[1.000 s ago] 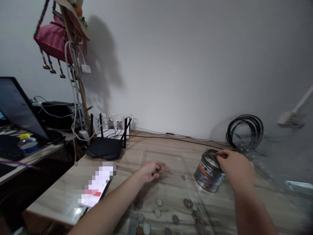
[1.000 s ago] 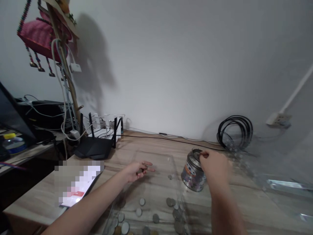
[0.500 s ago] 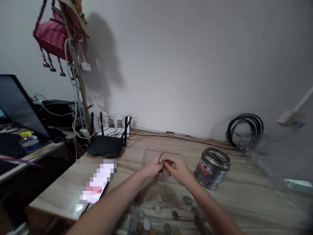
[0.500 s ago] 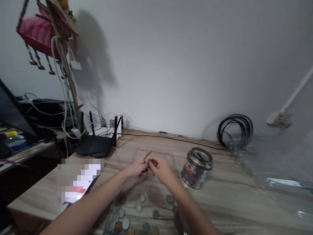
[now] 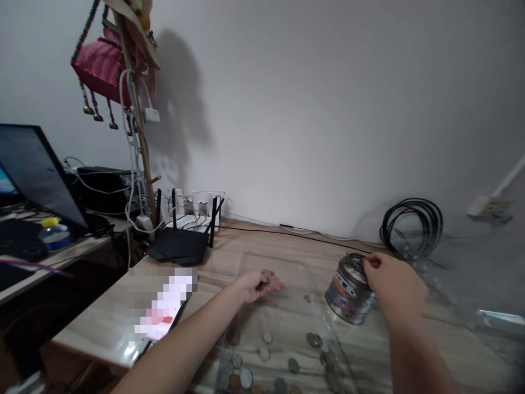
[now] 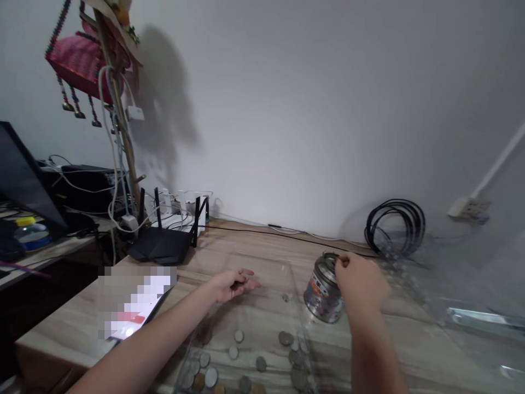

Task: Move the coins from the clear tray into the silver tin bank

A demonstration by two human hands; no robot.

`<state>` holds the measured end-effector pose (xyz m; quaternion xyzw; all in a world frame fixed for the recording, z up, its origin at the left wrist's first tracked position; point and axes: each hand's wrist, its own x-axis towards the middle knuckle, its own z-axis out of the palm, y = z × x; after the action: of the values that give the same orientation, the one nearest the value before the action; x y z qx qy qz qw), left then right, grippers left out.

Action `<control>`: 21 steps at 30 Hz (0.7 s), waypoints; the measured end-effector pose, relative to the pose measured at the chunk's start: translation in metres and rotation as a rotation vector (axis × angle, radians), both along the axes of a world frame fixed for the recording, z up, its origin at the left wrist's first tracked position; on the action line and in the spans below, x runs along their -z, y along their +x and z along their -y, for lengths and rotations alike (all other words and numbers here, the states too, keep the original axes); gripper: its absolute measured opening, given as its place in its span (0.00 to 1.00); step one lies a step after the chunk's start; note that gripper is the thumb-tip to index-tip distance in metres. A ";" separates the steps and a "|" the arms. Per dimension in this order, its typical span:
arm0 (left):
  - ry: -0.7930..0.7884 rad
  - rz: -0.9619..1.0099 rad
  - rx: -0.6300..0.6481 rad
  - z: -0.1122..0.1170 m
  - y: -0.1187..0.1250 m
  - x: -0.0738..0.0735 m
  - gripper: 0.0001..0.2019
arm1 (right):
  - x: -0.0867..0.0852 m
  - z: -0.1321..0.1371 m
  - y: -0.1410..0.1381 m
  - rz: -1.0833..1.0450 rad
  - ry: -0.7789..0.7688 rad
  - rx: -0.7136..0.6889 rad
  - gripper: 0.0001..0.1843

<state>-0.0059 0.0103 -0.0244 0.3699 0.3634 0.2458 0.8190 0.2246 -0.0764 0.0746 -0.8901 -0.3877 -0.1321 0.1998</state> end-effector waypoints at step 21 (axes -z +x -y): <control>0.268 -0.033 0.224 0.010 0.002 -0.002 0.31 | 0.068 -0.036 -0.077 -0.196 0.096 -0.906 0.14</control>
<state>-0.0037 0.0002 -0.0226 0.5181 0.2972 0.1930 0.7784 0.1475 -0.0403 0.0065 -0.6289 -0.7102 0.0357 0.3142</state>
